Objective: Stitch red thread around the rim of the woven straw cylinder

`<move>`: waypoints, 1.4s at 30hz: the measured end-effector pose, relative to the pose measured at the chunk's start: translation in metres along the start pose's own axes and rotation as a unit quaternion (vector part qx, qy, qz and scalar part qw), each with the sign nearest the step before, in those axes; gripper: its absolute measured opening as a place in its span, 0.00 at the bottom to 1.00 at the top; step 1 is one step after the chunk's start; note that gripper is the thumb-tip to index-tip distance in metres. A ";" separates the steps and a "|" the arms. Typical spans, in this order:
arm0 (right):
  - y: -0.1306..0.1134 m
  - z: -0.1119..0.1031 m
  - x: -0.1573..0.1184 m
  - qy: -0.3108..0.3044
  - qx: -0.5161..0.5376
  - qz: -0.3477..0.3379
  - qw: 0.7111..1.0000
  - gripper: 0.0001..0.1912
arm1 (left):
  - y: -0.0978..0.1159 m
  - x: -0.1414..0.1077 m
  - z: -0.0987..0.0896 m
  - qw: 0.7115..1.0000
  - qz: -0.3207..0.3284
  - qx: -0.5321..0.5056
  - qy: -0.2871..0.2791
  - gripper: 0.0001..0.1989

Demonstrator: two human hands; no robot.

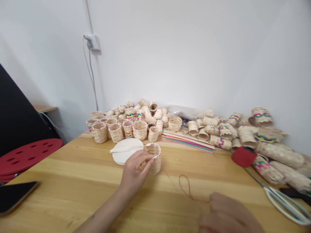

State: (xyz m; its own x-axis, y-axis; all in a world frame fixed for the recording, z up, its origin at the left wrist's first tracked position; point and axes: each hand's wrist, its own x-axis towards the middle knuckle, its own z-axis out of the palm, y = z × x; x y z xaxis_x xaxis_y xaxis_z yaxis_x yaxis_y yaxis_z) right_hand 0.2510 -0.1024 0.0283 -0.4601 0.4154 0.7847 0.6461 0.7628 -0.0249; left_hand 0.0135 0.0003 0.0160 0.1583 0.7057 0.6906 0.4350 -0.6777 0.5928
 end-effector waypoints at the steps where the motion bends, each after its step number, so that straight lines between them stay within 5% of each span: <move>1: 0.013 -0.013 -0.005 -0.002 -0.051 0.010 0.999 0.20 | 0.003 0.000 0.000 1.000 0.001 -0.010 -0.006 0.06; 5: 0.055 -0.052 -0.011 0.000 -0.244 0.169 0.955 0.17 | 0.011 -0.003 0.003 0.997 0.002 -0.048 -0.054 0.06; 8: 0.052 -0.052 -0.001 0.016 -0.247 0.252 0.936 0.21 | 0.015 -0.009 0.006 0.994 0.012 -0.051 -0.094 0.07; 13: 0.020 -0.004 0.028 -0.034 -0.036 0.151 0.987 0.11 | 0.018 -0.014 0.010 0.993 -0.011 -0.037 -0.110 0.08; 20: 0.024 0.044 0.042 -0.125 0.069 0.138 0.980 0.08 | 0.020 -0.012 0.008 0.991 -0.029 -0.032 -0.126 0.05; 26: 0.034 0.044 0.039 -0.195 0.087 0.150 0.965 0.10 | 0.017 -0.004 0.000 0.978 0.000 -0.075 -0.194 0.06; 37: 0.036 0.025 0.033 -0.092 0.063 0.218 0.969 0.16 | 0.024 -0.005 0.002 0.978 0.022 -0.068 -0.197 0.07; 42: 0.040 0.023 0.032 -0.063 0.072 0.122 0.988 0.10 | 0.024 -0.004 0.003 0.977 0.053 -0.069 -0.197 0.07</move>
State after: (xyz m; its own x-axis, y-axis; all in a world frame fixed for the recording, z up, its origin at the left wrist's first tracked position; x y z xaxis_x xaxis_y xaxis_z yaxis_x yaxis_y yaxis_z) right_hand 0.2480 -0.0470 0.0385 -0.3791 0.6465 0.6621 0.6580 0.6914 -0.2984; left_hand 0.0260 -0.0187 0.0263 0.5369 0.6367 0.5535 0.2791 -0.7532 0.5956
